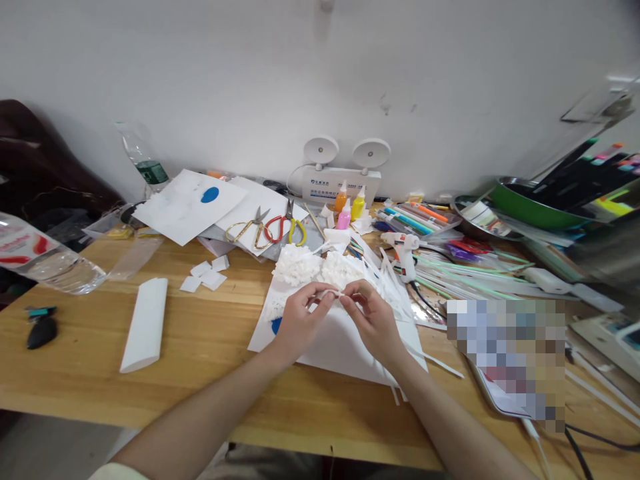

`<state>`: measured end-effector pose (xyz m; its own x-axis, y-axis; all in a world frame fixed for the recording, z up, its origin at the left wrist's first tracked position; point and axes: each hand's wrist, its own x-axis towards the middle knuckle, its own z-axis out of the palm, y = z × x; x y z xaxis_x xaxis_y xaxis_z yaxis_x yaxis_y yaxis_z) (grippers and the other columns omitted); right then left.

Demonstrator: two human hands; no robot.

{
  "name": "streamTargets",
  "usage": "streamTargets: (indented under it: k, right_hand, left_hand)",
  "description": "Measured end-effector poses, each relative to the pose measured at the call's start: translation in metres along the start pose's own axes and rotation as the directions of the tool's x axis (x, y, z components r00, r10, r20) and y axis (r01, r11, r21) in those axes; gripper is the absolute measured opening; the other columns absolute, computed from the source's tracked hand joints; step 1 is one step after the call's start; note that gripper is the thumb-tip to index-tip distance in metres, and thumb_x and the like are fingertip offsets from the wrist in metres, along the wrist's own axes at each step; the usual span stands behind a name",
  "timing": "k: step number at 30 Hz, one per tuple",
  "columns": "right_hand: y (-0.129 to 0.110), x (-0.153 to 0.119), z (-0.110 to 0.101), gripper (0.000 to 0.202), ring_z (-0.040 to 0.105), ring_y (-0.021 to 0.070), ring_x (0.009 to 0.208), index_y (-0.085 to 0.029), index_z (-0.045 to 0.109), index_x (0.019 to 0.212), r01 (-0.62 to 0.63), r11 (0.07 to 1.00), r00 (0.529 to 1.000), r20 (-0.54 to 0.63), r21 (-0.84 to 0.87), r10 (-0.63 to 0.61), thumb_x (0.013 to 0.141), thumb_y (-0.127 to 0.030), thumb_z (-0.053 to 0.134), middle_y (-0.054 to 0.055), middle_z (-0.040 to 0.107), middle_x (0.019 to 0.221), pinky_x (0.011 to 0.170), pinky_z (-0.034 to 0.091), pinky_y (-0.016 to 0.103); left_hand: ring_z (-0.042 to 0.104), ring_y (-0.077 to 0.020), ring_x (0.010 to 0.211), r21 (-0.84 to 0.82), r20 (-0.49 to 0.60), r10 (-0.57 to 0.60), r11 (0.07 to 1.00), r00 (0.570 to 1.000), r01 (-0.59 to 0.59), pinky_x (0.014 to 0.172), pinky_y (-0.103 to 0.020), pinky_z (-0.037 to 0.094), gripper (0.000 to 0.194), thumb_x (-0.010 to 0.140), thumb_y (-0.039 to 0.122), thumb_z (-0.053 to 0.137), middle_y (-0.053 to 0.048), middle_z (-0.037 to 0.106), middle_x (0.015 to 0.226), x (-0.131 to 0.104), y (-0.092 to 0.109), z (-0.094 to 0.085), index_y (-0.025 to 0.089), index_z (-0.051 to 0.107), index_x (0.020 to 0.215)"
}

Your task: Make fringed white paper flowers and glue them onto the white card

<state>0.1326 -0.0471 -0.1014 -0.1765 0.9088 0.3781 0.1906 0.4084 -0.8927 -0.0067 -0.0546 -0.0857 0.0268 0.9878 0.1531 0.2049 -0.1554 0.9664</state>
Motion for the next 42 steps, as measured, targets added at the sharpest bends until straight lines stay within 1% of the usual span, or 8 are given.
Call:
streamTargets:
  k: [3, 6, 11, 23, 32, 36, 39, 42]
  right_hand:
    - [0.001, -0.001, 0.0, 0.006, 0.05, 0.0141, 0.074, -0.021, 0.05, 0.082, -0.029, 0.999, 0.996, 0.084, 0.028, 0.027, 0.086, -0.025, 0.046, 0.001, 0.05, 0.078, 0.069, 0.043, 0.028]
    - [0.001, -0.001, 0.001, 0.007, 0.05, 0.0142, 0.073, -0.021, 0.05, 0.081, -0.041, 0.999, 0.994, 0.105, 0.033, 0.038, 0.085, -0.026, 0.047, 0.001, 0.051, 0.078, 0.069, 0.043, 0.028]
    - [0.001, -0.001, 0.002, 0.009, 0.051, 0.0146, 0.072, -0.021, 0.051, 0.08, -0.058, 0.998, 0.998, 0.034, 0.009, 0.057, 0.085, -0.027, 0.048, 0.002, 0.051, 0.076, 0.069, 0.044, 0.028]
    - [-0.002, -0.003, 0.004, 0.009, 0.053, 0.0158, 0.07, -0.02, 0.055, 0.076, -0.036, 0.994, 0.994, -0.104, -0.101, 0.026, 0.081, -0.028, 0.053, 0.002, 0.056, 0.072, 0.065, 0.044, 0.03]
    - [-0.006, -0.007, 0.007, 0.01, 0.053, 0.0153, 0.066, -0.02, 0.06, 0.076, -0.08, 0.992, 0.97, -0.235, -0.096, 0.055, 0.078, -0.029, 0.058, 0.002, 0.06, 0.069, 0.064, 0.044, 0.03]
    - [-0.005, -0.009, 0.01, 0.01, 0.053, 0.0151, 0.066, -0.02, 0.06, 0.076, -0.078, 0.995, 0.962, -0.268, -0.066, 0.058, 0.078, -0.029, 0.058, 0.002, 0.059, 0.07, 0.064, 0.044, 0.031]
    - [-0.004, -0.009, 0.012, 0.008, 0.053, 0.0151, 0.069, -0.021, 0.059, 0.083, -0.048, 0.998, 0.95, -0.312, -0.05, 0.03, 0.078, -0.027, 0.058, 0.003, 0.057, 0.077, 0.064, 0.045, 0.03]
    - [-0.003, -0.01, 0.011, 0.008, 0.054, 0.0168, 0.075, -0.023, 0.061, 0.086, 0.028, 0.99, 0.944, -0.322, -0.141, -0.073, 0.079, -0.022, 0.057, 0.003, 0.056, 0.081, 0.067, 0.045, 0.032]
  left_hand:
    - [0.058, -0.0134, 0.078, 0.015, 0.008, 0.019, 1.0, 1.0, -0.02, 0.069, -0.023, 0.043, 0.017, 0.079, 0.029, 0.05, -0.003, 0.066, 0.084, 0.0, -0.002, 0.0, 0.017, 0.062, 0.083]
    - [0.057, -0.0131, 0.078, 0.034, 0.025, 0.028, 0.999, 0.999, -0.029, 0.069, -0.023, 0.043, 0.017, 0.08, 0.028, 0.049, -0.002, 0.065, 0.082, 0.0, -0.004, 0.001, 0.016, 0.061, 0.082]
    - [0.058, -0.0138, 0.079, 0.041, 0.042, 0.037, 0.998, 0.998, -0.039, 0.071, -0.023, 0.043, 0.019, 0.081, 0.03, 0.048, -0.003, 0.065, 0.085, -0.001, -0.004, 0.002, 0.017, 0.062, 0.084]
    - [0.059, -0.0152, 0.082, -0.021, 0.041, 0.046, 0.999, 0.998, -0.045, 0.074, -0.026, 0.045, 0.017, 0.079, 0.028, 0.05, -0.004, 0.067, 0.088, -0.003, -0.006, 0.004, 0.018, 0.064, 0.083]
    - [0.059, -0.0158, 0.083, -0.083, 0.032, 0.026, 0.996, 0.999, -0.023, 0.075, -0.026, 0.045, 0.017, 0.079, 0.028, 0.052, -0.005, 0.066, 0.088, -0.004, -0.003, 0.005, 0.018, 0.064, 0.084]
    - [0.058, -0.0162, 0.085, -0.103, 0.054, 0.045, 0.994, 0.998, -0.039, 0.077, -0.027, 0.045, 0.018, 0.079, 0.029, 0.052, -0.005, 0.066, 0.089, -0.005, -0.002, 0.005, 0.017, 0.064, 0.086]
    - [0.058, -0.0164, 0.087, -0.111, 0.081, 0.036, 0.993, 0.996, -0.026, 0.079, -0.027, 0.044, 0.019, 0.079, 0.029, 0.052, -0.006, 0.065, 0.092, -0.005, -0.002, 0.006, 0.017, 0.064, 0.088]
    - [0.057, -0.0167, 0.092, -0.124, 0.098, 0.028, 0.992, 0.995, -0.015, 0.082, -0.027, 0.044, 0.02, 0.079, 0.029, 0.052, -0.007, 0.065, 0.096, -0.006, -0.002, 0.006, 0.017, 0.065, 0.09]
